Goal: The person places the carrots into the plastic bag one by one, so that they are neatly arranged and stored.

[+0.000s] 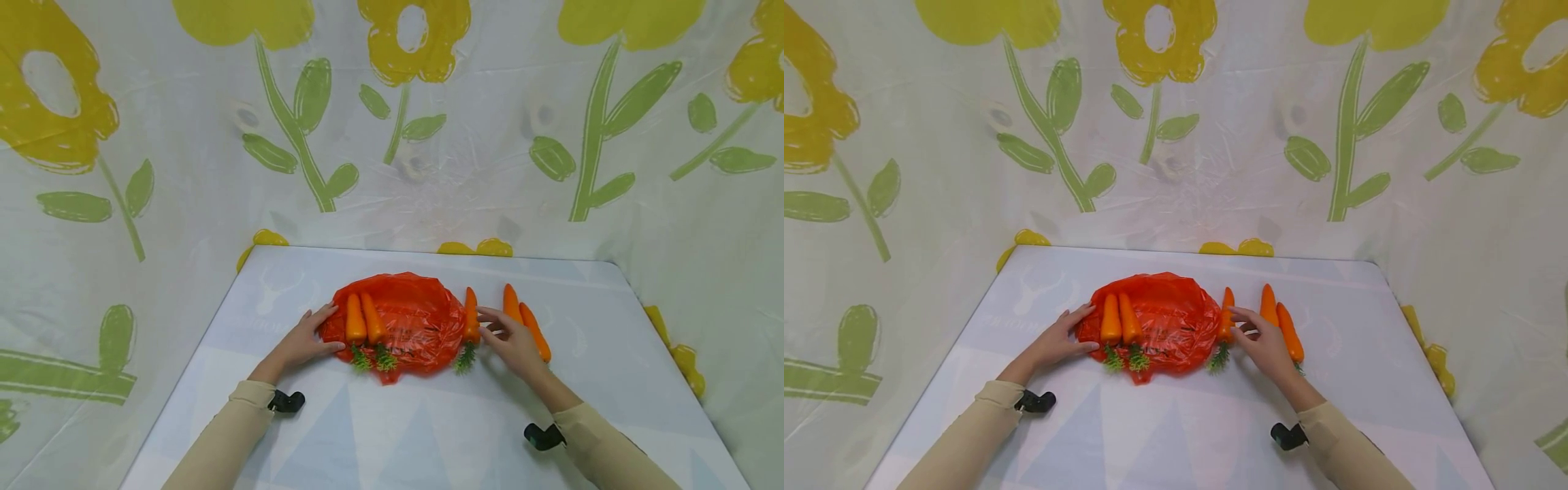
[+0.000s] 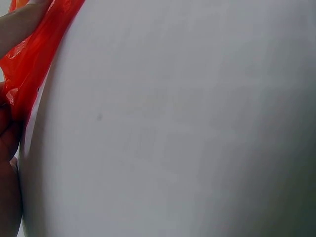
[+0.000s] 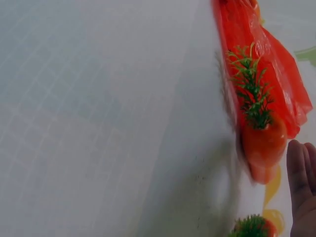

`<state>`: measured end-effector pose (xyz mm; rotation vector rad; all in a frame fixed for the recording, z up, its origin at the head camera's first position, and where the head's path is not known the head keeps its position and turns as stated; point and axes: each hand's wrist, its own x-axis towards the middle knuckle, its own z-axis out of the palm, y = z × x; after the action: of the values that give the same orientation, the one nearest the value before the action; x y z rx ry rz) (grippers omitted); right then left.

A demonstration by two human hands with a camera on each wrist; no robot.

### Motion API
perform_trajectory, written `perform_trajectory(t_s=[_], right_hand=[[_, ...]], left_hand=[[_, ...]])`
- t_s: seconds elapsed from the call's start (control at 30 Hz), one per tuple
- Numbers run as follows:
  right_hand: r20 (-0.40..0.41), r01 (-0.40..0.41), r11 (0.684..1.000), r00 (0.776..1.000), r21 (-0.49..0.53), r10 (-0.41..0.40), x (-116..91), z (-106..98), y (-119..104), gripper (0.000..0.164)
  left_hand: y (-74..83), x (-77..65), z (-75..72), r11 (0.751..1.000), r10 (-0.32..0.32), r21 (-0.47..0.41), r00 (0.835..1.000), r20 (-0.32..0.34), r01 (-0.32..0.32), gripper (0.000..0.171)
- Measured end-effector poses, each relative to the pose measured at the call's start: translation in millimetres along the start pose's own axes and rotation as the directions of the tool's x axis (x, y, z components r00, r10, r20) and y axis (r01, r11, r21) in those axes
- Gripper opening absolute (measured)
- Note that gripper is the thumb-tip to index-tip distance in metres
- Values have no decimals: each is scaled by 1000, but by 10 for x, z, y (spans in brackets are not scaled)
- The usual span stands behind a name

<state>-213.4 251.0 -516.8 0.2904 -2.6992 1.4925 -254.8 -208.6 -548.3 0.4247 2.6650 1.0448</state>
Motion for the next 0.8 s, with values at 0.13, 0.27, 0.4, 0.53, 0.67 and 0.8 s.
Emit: perform_trajectory(t_s=[0.13,0.27,0.4,0.53,0.67,0.8], right_hand=[[-16,-13,1000,1000,6,13,-13,-49,17,42],[-28,-41,999,999,-3,40,-38,-92,35,41],[-33,-32,999,999,-2,32,-67,-134,59,42],[-56,-23,1000,998,-14,22,-106,-176,91,43],[-85,-10,999,996,-31,7,-147,-212,136,42],[-109,5,999,994,-36,-9,-187,-266,159,42]], left_hand=[[14,-8,-5,1000,-3,0,1000,-3,3,99],[16,-8,-6,1000,-6,-4,1000,0,6,99],[9,-7,1,1000,-13,-7,1000,2,13,100],[8,-8,4,1000,-11,-5,1000,1,11,99],[7,-6,5,1000,-9,-3,1000,-1,9,100],[-2,0,8,1000,-8,-1,1000,0,8,99]])
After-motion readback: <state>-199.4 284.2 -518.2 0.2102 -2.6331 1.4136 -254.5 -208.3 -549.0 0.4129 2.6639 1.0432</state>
